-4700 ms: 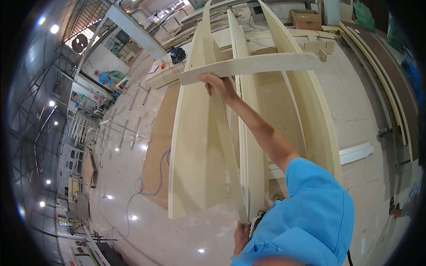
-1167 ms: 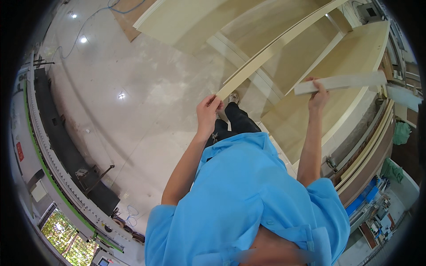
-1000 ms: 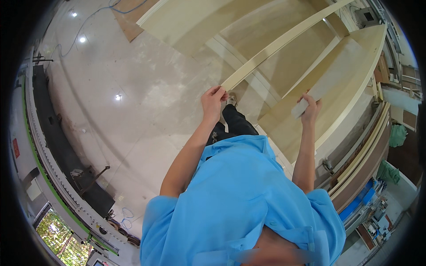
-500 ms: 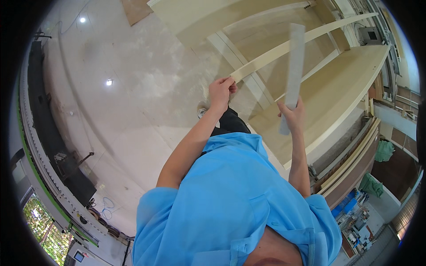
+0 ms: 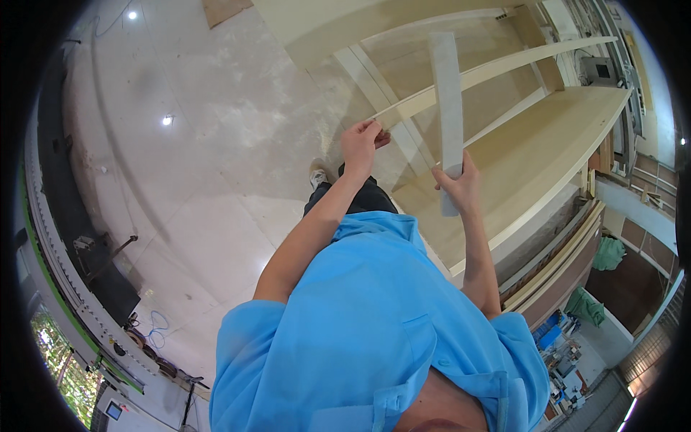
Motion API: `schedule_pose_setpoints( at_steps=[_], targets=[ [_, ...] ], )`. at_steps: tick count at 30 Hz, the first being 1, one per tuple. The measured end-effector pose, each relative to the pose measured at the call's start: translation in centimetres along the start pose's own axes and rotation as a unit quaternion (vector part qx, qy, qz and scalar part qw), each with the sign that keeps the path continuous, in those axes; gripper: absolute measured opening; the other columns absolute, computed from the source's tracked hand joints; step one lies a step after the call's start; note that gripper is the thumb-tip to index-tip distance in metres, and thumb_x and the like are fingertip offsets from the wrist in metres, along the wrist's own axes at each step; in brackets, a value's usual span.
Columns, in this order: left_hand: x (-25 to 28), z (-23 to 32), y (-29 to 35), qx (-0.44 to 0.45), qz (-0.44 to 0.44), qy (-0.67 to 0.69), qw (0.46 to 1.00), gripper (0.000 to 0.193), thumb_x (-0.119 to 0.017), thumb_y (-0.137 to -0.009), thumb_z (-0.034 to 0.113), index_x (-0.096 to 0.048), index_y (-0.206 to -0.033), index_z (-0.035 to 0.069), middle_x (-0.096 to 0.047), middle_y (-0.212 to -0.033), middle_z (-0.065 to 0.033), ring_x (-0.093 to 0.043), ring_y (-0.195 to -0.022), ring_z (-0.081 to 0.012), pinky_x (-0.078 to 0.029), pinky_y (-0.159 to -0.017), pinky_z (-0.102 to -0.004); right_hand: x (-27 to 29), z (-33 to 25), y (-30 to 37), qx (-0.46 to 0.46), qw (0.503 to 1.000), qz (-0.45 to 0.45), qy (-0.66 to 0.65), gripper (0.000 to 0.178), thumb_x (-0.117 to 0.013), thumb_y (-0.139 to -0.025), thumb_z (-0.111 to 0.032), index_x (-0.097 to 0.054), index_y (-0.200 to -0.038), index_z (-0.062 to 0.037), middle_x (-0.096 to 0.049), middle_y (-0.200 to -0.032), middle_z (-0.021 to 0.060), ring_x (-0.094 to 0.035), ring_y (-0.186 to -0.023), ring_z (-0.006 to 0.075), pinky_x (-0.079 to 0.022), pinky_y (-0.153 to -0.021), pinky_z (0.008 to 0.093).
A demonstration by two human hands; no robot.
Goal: The person fits white wooden strips into slots on a large curved wooden structure, then moves to a machine area to handle and mark brown circular components. They return to the structure to continue fitting wooden strips into place.
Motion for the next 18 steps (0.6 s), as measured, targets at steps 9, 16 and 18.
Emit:
schedule_pose_setpoints(
  at_steps=[9, 16, 18],
  targets=[
    [0.2, -0.1, -0.1, -0.014, -0.007, 0.001, 1.000, 0.020, -0.068, -0.101, 0.010, -0.070, -0.104, -0.009, -0.071, -0.093, -0.0126, -0.077, -0.083, -0.0224, -0.067, -0.080, -0.0354, -1.5, 1.3, 0.3, -0.010, 1.000, -0.019, 0.009, 0.048, -0.084, -0.085, -0.017, -0.062, -0.121, 0.0040, -0.073, -0.086, 0.0125, -0.072, -0.065, 0.0175, -0.057, -0.059, 0.0339],
    [0.3, -0.6, -0.1, -0.004, -0.011, 0.014, 1.000, 0.019, -0.068, -0.101, 0.011, -0.069, -0.105, -0.008, -0.069, -0.091, -0.0107, -0.076, -0.083, -0.0228, -0.067, -0.081, -0.0360, -2.4, 1.7, 0.3, -0.027, 0.999, -0.035, 0.004, 0.050, -0.084, -0.084, -0.016, -0.062, -0.123, 0.0046, -0.070, -0.090, 0.0112, -0.070, -0.064, 0.0177, -0.058, -0.058, 0.0341],
    [0.2, -0.5, -0.1, -0.009, -0.013, 0.021, 1.000, 0.020, -0.068, -0.101, 0.011, -0.069, -0.106, -0.008, -0.070, -0.092, -0.0113, -0.077, -0.083, -0.0228, -0.067, -0.081, -0.0363, -2.5, 1.8, 0.2, -0.031, 0.999, -0.040, 0.014, 0.053, -0.085, -0.084, -0.019, -0.062, -0.125, 0.0042, -0.073, -0.086, 0.0117, -0.071, -0.065, 0.0171, -0.058, -0.060, 0.0340]
  ],
)
Point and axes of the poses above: each hand's wrist, its own y-axis away from the middle knuckle, its own x-axis out of the back of the hand, z = x × y, the point moved 9 cm from there along -y, towards the middle knuckle
